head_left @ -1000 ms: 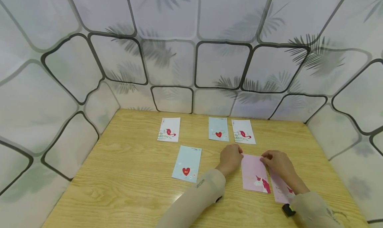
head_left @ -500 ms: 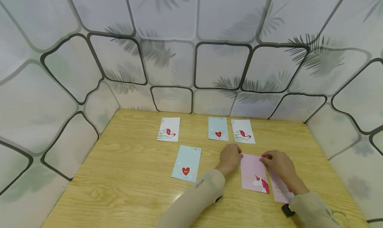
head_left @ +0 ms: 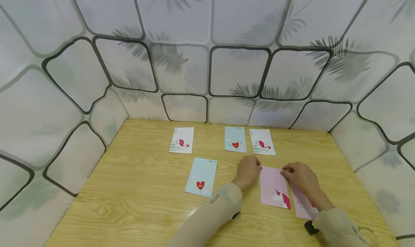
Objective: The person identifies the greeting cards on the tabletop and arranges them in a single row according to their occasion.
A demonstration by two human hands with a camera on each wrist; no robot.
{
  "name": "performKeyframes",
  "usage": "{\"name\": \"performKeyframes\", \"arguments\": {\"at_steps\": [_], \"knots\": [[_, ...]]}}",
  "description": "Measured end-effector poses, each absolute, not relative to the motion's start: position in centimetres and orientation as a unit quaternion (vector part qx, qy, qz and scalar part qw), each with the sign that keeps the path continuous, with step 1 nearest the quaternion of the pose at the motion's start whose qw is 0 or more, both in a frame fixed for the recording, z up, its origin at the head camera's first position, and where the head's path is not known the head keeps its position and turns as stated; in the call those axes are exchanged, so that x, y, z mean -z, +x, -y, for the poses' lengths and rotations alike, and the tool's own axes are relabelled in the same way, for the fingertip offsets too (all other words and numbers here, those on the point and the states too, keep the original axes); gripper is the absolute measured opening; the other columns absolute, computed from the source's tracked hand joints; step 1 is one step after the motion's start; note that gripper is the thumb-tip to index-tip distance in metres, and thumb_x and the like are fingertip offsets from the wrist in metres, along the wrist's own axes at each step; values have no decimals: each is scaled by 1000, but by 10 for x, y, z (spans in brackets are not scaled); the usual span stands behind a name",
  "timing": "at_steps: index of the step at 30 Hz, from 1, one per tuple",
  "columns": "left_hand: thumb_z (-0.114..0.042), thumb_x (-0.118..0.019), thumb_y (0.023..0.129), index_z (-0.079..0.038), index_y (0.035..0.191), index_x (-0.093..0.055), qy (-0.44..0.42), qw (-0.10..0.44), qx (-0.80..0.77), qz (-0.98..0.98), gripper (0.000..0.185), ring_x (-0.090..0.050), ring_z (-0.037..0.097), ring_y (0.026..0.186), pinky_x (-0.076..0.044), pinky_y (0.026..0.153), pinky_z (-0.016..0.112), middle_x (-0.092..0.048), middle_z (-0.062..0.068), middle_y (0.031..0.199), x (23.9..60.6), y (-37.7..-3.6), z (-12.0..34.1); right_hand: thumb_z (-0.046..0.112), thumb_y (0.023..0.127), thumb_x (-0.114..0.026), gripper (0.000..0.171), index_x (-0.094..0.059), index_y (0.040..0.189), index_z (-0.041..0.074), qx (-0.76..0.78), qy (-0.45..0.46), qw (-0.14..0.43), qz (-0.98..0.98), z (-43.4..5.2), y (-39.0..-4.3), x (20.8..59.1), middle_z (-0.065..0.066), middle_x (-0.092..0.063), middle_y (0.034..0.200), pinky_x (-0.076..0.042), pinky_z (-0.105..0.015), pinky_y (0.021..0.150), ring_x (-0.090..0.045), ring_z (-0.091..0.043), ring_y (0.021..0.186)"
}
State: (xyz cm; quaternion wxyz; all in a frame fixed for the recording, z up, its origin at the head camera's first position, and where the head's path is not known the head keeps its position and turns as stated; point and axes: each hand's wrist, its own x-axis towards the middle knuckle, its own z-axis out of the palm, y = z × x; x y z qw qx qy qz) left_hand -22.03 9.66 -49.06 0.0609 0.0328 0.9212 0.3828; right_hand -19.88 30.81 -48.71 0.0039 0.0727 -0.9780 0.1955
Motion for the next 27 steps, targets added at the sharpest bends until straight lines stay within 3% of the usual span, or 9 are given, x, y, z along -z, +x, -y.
{"name": "performKeyframes", "arguments": {"at_steps": [9, 16, 27], "knots": [[-19, -71, 99, -9, 97, -73, 47, 75, -448, -889, 10, -59, 11, 81, -53, 77, 27, -67, -3, 89, 491, -220, -82, 20, 97, -74, 30, -73, 112, -6, -231, 82, 68, 967, -304, -189, 483, -17, -71, 97, -55, -46, 71, -64, -27, 82], [-19, -71, 99, -9, 108, -75, 95, 56, -460, -881, 14, -61, 6, 84, -52, 78, 23, -69, -6, 94, 482, -210, -58, 17, 100, -70, 31, -70, 118, -9, -269, 94, 79, 955, -290, -183, 475, -20, -70, 103, -56, -46, 74, -65, -32, 89], [-19, -68, 102, -2, 126, -69, 136, 0, -509, -850, 29, -66, 18, 99, -56, 79, 26, -68, 7, 115, 457, -204, 1, 5, 95, -74, 23, -72, 115, -7, -320, 156, 191, 915, -265, -180, 467, -15, -72, 100, -54, -22, 68, -67, -27, 86]]}}
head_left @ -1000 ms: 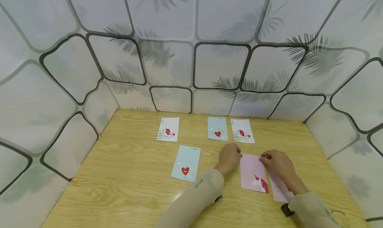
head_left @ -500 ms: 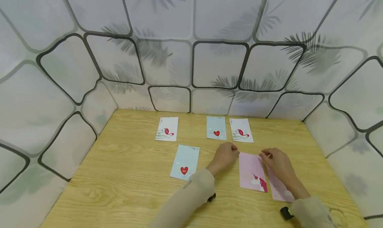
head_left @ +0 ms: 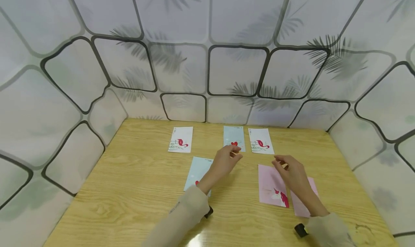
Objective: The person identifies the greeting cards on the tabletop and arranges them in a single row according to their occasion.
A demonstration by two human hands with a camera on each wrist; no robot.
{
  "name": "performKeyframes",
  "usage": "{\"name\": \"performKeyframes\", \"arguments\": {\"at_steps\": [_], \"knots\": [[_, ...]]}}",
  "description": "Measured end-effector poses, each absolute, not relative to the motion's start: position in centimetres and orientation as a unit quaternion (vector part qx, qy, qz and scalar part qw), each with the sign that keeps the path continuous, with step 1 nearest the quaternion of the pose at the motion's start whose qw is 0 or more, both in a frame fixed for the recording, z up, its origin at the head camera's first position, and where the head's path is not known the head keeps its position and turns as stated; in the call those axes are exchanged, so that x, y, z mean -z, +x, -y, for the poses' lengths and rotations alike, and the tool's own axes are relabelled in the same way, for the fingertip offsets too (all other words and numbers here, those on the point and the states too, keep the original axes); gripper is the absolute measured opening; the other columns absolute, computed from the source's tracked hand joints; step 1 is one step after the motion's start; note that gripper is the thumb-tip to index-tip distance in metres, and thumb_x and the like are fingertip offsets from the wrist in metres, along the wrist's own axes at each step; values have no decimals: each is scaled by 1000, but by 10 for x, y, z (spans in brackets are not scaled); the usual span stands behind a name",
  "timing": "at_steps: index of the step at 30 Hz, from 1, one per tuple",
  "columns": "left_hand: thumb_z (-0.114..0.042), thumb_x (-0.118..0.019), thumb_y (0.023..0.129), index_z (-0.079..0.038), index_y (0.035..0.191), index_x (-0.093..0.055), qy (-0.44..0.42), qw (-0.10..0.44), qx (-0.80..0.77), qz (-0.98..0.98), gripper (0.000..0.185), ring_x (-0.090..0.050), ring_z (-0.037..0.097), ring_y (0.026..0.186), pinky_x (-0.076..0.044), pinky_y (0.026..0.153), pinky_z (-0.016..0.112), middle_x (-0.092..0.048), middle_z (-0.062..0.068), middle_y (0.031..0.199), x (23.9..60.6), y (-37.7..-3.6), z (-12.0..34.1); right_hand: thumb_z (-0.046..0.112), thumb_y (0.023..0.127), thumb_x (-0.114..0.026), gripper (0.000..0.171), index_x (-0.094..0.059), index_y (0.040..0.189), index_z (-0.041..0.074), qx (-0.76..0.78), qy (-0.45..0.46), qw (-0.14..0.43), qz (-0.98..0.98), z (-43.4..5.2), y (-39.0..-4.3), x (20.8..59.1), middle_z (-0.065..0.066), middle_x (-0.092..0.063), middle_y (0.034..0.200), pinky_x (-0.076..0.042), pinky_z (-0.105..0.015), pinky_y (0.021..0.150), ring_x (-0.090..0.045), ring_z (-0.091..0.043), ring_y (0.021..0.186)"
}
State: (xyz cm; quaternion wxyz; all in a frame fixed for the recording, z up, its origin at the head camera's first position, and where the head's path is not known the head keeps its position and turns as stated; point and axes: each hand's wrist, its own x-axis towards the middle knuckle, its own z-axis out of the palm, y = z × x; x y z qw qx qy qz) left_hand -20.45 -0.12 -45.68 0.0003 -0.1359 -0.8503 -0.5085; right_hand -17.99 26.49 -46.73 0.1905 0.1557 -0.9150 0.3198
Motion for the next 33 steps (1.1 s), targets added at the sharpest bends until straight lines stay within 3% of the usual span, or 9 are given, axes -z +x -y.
{"name": "performKeyframes", "arguments": {"at_steps": [4, 16, 22, 33], "knots": [[-20, -69, 102, -4, 129, -67, -128, 9, 520, 844, 31, -66, 19, 103, -57, 80, 26, -67, 8, 122, 448, -202, 21, 5, 96, -73, 23, -72, 116, -6, -336, 160, 196, 907, -255, -180, 464, -15, -72, 102, -50, -15, 70, -66, -25, 87], [-14, -71, 99, -2, 128, -67, -112, 62, 531, 838, 31, -67, 26, 105, -57, 91, 38, -68, 15, 121, 432, -195, 74, 3, 96, -72, 25, -70, 119, -6, -386, 171, 201, 884, -232, -183, 457, -15, -72, 105, -46, -9, 72, -67, -29, 89], [-13, -73, 98, -3, 128, -68, -84, 78, 525, 843, 32, -67, 24, 105, -57, 91, 38, -69, 10, 123, 430, -194, 97, 4, 97, -71, 27, -69, 122, -6, -401, 166, 192, 880, -219, -187, 456, -16, -72, 107, -47, -10, 73, -68, -30, 91], [-11, -74, 97, 1, 127, -67, -66, 96, 519, 847, 33, -67, 28, 106, -56, 92, 42, -69, 14, 121, 427, -193, 124, 3, 96, -72, 26, -70, 121, -5, -441, 171, 190, 861, -197, -193, 453, -15, -72, 104, -50, -14, 73, -68, -28, 92]]}}
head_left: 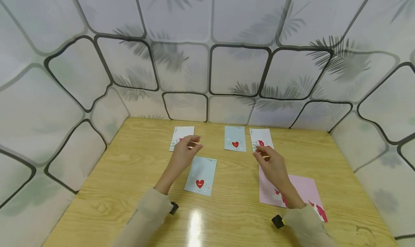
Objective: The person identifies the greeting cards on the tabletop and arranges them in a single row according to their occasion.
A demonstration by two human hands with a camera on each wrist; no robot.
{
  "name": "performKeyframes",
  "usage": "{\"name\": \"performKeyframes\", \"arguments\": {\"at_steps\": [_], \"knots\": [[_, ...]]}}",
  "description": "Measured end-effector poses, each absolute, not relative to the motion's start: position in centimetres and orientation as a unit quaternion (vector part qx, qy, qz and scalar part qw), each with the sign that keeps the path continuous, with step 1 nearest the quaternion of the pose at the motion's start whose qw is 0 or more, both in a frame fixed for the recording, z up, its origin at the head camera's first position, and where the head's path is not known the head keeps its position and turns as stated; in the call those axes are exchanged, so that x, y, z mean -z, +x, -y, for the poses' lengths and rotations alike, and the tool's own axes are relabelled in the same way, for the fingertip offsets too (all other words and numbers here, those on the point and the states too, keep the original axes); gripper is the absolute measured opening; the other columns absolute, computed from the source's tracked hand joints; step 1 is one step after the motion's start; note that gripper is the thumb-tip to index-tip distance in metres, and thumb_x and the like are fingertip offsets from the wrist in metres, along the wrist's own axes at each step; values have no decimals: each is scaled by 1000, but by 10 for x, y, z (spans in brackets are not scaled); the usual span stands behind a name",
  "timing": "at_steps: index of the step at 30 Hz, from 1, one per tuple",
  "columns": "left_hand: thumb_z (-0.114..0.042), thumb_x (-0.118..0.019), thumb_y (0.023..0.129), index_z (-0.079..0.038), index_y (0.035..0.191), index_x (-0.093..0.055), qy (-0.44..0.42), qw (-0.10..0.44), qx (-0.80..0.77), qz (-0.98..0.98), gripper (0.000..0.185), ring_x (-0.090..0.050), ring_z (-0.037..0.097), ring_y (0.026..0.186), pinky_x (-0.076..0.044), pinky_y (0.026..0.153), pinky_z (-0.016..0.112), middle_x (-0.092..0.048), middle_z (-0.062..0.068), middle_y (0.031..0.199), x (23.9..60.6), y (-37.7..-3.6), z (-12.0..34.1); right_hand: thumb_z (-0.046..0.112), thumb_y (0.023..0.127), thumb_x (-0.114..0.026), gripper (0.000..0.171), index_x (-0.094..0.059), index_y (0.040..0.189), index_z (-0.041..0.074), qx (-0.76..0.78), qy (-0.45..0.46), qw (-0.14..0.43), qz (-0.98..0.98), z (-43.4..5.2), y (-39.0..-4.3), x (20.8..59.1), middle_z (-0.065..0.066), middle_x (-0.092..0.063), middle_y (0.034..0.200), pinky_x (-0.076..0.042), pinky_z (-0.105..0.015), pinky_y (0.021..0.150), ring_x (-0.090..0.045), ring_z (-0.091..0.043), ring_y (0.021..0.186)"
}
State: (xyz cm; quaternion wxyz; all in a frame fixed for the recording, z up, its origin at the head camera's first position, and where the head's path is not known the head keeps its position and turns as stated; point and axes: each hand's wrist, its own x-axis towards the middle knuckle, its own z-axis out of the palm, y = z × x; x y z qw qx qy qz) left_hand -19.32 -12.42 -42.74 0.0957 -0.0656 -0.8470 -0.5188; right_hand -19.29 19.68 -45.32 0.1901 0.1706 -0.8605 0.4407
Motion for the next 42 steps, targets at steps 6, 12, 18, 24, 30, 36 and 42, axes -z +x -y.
{"name": "performKeyframes", "arguments": {"at_steps": [6, 12, 18, 24, 30, 36, 42], "knots": [[-10, -74, 97, 4, 127, -66, -56, 99, 515, 850, 34, -68, 32, 107, -56, 94, 43, -69, 19, 121, 429, -196, 134, 6, 98, -71, 29, -68, 124, -6, -448, 162, 160, 865, -189, -195, 455, -16, -72, 106, -53, -21, 75, -68, -31, 94], [-7, -74, 96, 6, 126, -66, -47, 103, 517, 848, 34, -68, 33, 105, -56, 93, 45, -69, 20, 118, 436, -200, 142, 9, 99, -71, 30, -67, 125, -6, -451, 153, 140, 868, -182, -195, 457, -16, -72, 107, -55, -24, 76, -68, -31, 96], [-6, -73, 96, 9, 125, -65, -30, 91, 519, 850, 34, -67, 35, 105, -55, 94, 46, -69, 24, 115, 443, -202, 150, 12, 99, -71, 32, -67, 126, -6, -457, 155, 120, 867, -172, -193, 459, -15, -71, 109, -56, -27, 78, -68, -30, 98], [-7, -73, 96, 8, 126, -66, -15, 74, 503, 861, 34, -67, 37, 108, -56, 94, 46, -69, 23, 117, 448, -203, 154, 15, 100, -70, 34, -66, 129, -5, -464, 150, 96, 868, -158, -193, 463, -13, -71, 112, -56, -31, 79, -67, -27, 98], [-9, -71, 98, 8, 129, -65, -9, 42, 497, 867, 36, -66, 36, 111, -56, 92, 45, -70, 21, 121, 454, -204, 154, 14, 100, -70, 35, -66, 127, -7, -465, 151, 70, 870, -143, -195, 469, -15, -71, 111, -58, -38, 83, -67, -28, 97], [-11, -70, 99, 8, 129, -66, -2, 21, 485, 875, 36, -66, 34, 108, -57, 89, 43, -71, 20, 118, 461, -206, 152, 14, 99, -71, 37, -65, 128, -9, -453, 161, 39, 876, -128, -195, 473, -15, -70, 110, -58, -44, 84, -68, -29, 97], [-11, -70, 99, 10, 125, -67, -8, 21, 472, 881, 33, -66, 32, 101, -56, 84, 40, -72, 18, 108, 471, -207, 151, 15, 99, -71, 40, -64, 130, -8, -443, 159, 14, 882, -117, -198, 479, -14, -68, 109, -58, -40, 79, -67, -27, 95]]}}
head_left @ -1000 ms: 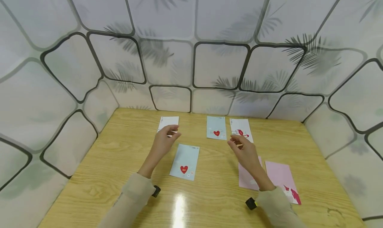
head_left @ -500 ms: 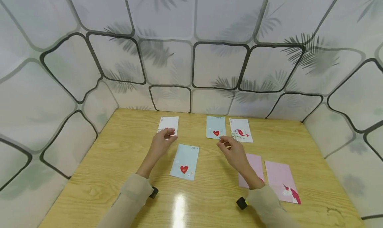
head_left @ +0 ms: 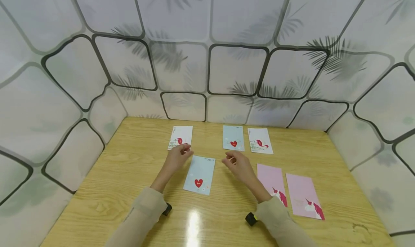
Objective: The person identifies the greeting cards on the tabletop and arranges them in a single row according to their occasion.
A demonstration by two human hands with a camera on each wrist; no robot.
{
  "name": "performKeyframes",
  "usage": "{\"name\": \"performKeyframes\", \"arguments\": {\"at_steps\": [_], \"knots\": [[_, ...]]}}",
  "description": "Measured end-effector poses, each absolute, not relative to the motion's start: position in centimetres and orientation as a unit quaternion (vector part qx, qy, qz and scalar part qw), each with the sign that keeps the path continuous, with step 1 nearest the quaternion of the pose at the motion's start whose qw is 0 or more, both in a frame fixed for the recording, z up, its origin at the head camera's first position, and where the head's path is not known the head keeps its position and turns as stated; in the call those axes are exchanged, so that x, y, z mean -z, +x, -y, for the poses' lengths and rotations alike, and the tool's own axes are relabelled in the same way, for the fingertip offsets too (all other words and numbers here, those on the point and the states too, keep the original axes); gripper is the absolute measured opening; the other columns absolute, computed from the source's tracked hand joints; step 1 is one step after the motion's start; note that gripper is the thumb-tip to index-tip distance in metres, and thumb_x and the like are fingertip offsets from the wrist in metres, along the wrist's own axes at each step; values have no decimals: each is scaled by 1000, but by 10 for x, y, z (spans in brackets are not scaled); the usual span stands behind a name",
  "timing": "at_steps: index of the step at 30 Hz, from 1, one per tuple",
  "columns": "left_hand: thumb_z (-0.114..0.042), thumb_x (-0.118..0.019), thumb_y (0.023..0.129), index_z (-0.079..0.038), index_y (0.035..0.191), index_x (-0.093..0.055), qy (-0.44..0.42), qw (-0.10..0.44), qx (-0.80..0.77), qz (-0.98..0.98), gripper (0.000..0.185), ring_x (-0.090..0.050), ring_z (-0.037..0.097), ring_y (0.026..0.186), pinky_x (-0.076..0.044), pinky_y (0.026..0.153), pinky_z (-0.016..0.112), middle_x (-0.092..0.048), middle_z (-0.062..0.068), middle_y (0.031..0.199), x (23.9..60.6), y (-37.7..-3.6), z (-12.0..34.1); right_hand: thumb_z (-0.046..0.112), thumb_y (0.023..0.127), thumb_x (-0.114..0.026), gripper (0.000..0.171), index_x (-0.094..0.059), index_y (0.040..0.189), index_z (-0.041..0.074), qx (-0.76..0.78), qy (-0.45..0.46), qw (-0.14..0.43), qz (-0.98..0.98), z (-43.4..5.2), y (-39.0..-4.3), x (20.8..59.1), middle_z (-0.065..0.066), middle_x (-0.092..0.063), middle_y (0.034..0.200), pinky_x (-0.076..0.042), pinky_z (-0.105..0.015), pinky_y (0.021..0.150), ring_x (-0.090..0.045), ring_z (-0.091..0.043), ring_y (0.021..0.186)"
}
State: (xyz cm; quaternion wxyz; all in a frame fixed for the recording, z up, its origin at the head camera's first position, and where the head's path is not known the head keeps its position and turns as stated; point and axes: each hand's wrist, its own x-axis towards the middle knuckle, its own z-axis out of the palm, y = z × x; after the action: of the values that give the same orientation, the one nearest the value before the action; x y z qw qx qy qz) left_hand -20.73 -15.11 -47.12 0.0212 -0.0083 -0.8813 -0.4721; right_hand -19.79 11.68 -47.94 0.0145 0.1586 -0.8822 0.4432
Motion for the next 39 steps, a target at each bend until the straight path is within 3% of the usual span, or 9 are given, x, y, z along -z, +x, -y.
{"name": "performKeyframes", "arguments": {"at_steps": [8, 22, 27, 29, 33, 37, 39], "knots": [[-12, -72, 97, 9, 124, -68, -8, -4, 444, 896, 34, -66, 27, 98, -56, 81, 36, -72, 13, 105, 484, -208, 151, 15, 97, -73, 42, -64, 130, -9, -430, 156, -10, 889, -106, -203, 485, -14, -67, 108, -54, -36, 76, -62, -21, 89], [-10, -74, 96, 8, 130, -65, 1, -45, 423, 905, 39, -60, 24, 98, -54, 91, 40, -69, 13, 111, 484, -208, 145, 23, 93, -79, 49, -63, 129, -7, -353, 158, -47, 921, -84, -209, 492, -11, -60, 107, -50, -43, 89, -54, -24, 94], [-7, -75, 94, 8, 130, -65, -6, -44, 410, 911, 41, -61, 26, 101, -53, 96, 43, -69, 15, 115, 486, -210, 145, 23, 91, -81, 32, -65, 105, -1, -336, 173, -40, 925, -80, -213, 493, -8, -53, 95, -42, -37, 75, -47, -22, 86], [-6, -76, 93, 8, 129, -66, -11, -41, 401, 915, 40, -62, 25, 100, -53, 96, 43, -70, 15, 114, 487, -211, 145, 24, 90, -81, 31, -65, 103, 0, -330, 175, -41, 927, -78, -213, 494, -8, -53, 94, -42, -36, 74, -47, -21, 86], [-6, -77, 91, 8, 128, -66, -13, -41, 389, 920, 41, -61, 24, 98, -53, 97, 43, -70, 14, 112, 489, -213, 143, 29, 89, -82, 45, -68, 118, -3, -313, 169, -45, 934, -77, -214, 495, -11, -58, 105, -51, -41, 82, -54, -23, 91], [-6, -78, 91, 7, 131, -65, -11, -47, 373, 926, 44, -60, 25, 100, -51, 100, 45, -69, 14, 114, 487, -213, 141, 38, 87, -84, 62, -65, 130, -2, -291, 155, -56, 942, -75, -213, 498, -13, -57, 114, -53, -44, 89, -58, -24, 96], [-7, -78, 91, 7, 132, -65, -8, -51, 365, 929, 45, -60, 26, 101, -51, 101, 45, -68, 15, 115, 486, -212, 140, 41, 85, -85, 67, -65, 131, -2, -279, 155, -55, 946, -74, -213, 499, -12, -56, 113, -54, -43, 87, -57, -24, 94]]}}
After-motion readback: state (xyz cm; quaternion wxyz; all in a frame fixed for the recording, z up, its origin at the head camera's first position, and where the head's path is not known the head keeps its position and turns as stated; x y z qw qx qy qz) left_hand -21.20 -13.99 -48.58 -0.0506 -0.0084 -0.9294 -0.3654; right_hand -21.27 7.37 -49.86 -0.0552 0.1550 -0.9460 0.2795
